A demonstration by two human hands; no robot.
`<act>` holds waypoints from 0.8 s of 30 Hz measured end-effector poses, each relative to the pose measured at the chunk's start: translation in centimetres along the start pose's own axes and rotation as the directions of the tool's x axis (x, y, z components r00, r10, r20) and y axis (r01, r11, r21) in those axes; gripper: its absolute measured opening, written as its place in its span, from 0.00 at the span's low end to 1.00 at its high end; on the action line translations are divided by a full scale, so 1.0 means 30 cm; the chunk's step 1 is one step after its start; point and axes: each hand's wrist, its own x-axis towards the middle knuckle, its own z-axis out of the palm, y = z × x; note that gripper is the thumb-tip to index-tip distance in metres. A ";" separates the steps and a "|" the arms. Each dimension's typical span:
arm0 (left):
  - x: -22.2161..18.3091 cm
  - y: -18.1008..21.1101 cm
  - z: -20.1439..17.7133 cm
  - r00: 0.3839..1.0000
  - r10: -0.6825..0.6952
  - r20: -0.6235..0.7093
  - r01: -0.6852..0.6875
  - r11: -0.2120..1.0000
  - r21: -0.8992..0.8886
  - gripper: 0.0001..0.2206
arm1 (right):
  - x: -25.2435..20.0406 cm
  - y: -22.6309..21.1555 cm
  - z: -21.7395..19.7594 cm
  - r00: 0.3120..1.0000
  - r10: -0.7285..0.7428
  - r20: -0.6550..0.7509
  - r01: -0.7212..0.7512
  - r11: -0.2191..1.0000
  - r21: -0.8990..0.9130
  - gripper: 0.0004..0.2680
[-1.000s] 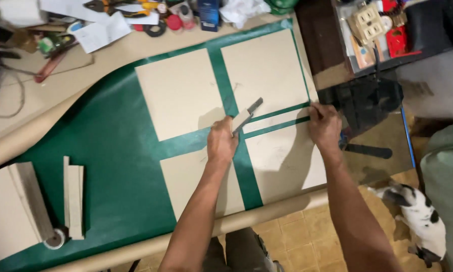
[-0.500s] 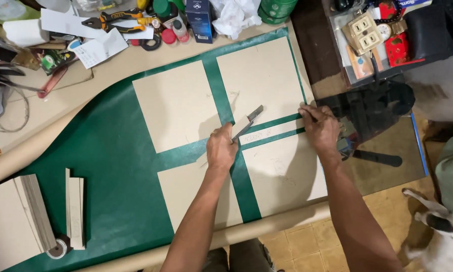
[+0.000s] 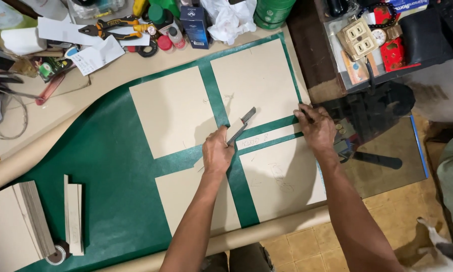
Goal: Measuring, marking, and cutting a green vinyl sheet to prepare it for assembly with cardboard pieces.
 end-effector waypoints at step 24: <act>0.003 0.006 -0.008 0.999 -0.011 -0.051 0.009 0.999 -0.040 0.08 | 0.005 -0.020 -0.006 0.999 0.035 0.031 -0.036 0.999 0.029 0.10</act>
